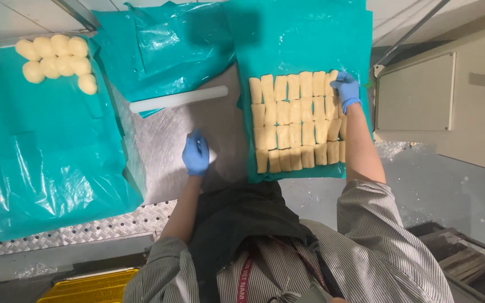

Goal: Rolling out dough balls into flat shapes and rolling them up on a bakery workbench.

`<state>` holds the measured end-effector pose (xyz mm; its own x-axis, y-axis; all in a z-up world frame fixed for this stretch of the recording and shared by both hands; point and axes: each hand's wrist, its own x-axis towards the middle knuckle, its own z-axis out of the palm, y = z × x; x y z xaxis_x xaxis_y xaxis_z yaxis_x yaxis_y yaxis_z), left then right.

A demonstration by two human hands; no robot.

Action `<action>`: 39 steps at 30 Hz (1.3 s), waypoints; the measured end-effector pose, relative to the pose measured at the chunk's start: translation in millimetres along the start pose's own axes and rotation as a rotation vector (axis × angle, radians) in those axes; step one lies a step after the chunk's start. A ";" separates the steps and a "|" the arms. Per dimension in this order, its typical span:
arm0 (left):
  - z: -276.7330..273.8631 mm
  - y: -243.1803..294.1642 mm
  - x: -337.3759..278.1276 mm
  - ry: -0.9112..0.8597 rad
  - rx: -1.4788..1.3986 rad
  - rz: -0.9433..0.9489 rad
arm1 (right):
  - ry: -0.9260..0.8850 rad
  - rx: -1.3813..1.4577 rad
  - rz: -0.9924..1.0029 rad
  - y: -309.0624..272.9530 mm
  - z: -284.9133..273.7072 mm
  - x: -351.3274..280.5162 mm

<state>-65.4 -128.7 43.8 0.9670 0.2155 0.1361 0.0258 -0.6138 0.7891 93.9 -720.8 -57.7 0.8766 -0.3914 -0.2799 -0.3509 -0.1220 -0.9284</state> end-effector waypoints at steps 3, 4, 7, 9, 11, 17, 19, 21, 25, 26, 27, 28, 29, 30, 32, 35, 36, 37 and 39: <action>10.1 -25.4 -5.7 0.035 -0.015 0.090 | 0.106 -0.226 -0.024 -33.6 10.4 -21.3; 11.6 -29.9 -7.5 0.058 0.001 0.078 | 0.077 -0.222 -0.032 -21.3 3.7 -14.4; 3.0 -45.3 -6.1 0.047 -0.078 0.101 | 0.100 -0.339 -0.202 -9.8 6.6 -5.8; -7.9 -50.8 0.3 -0.107 -0.210 -0.089 | 0.189 -0.491 -0.345 -39.2 11.8 -24.1; -31.9 -61.5 11.7 -0.102 -0.236 -0.134 | 0.252 -0.589 -0.301 -96.3 60.5 -72.7; -120.1 -143.9 123.9 0.437 -0.157 0.084 | 0.291 -0.573 -0.809 -155.8 212.7 -197.3; -158.5 -176.5 178.5 0.569 -0.095 0.077 | 0.183 -0.531 -0.844 -161.4 277.9 -246.9; -195.2 -203.4 236.6 0.636 0.019 0.044 | -0.051 -0.544 -0.999 -156.7 337.6 -289.3; -190.9 -356.4 336.3 0.632 -0.062 -0.120 | -0.287 -0.421 -0.965 -163.4 405.6 -340.3; -188.1 -379.8 354.8 0.622 -0.187 -0.178 | -0.292 -0.538 -0.908 -156.8 412.1 -346.3; -184.3 -402.9 373.1 0.609 -0.312 -0.236 | -0.298 -0.654 -0.849 -149.8 418.3 -352.0; -183.2 -405.8 380.7 0.596 -0.314 -0.234 | -0.288 -0.657 -0.840 -151.5 419.1 -352.6; -181.6 -408.4 388.1 0.538 -0.317 -0.346 | -0.263 -0.643 -0.843 -153.1 419.6 -353.1; -178.4 -410.7 391.9 0.475 -0.317 -0.460 | -0.238 -0.632 -0.842 -154.6 417.7 -356.2; -180.4 -398.5 388.1 0.434 -0.384 -0.509 | -0.215 -0.650 -0.821 -149.1 421.3 -355.0; -181.8 -403.4 376.0 0.500 -0.521 -0.487 | -0.187 -0.687 -0.816 -147.7 425.5 -351.2; -181.5 -408.5 369.9 0.599 -0.592 -0.410 | -0.173 -0.706 -0.826 -147.2 426.0 -351.3; -188.7 -403.1 359.7 0.591 -0.593 -0.414 | -0.171 -0.712 -0.819 -140.8 425.3 -353.4; -204.6 -389.4 348.1 0.572 -1.212 -0.371 | -0.179 -0.709 -0.798 -131.6 425.8 -348.5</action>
<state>209.3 340.7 -93.5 0.7078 0.6770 -0.2015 -0.2628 0.5171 0.8146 -25.3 -180.0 58.0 0.9516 0.1667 0.2581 0.2826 -0.8047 -0.5220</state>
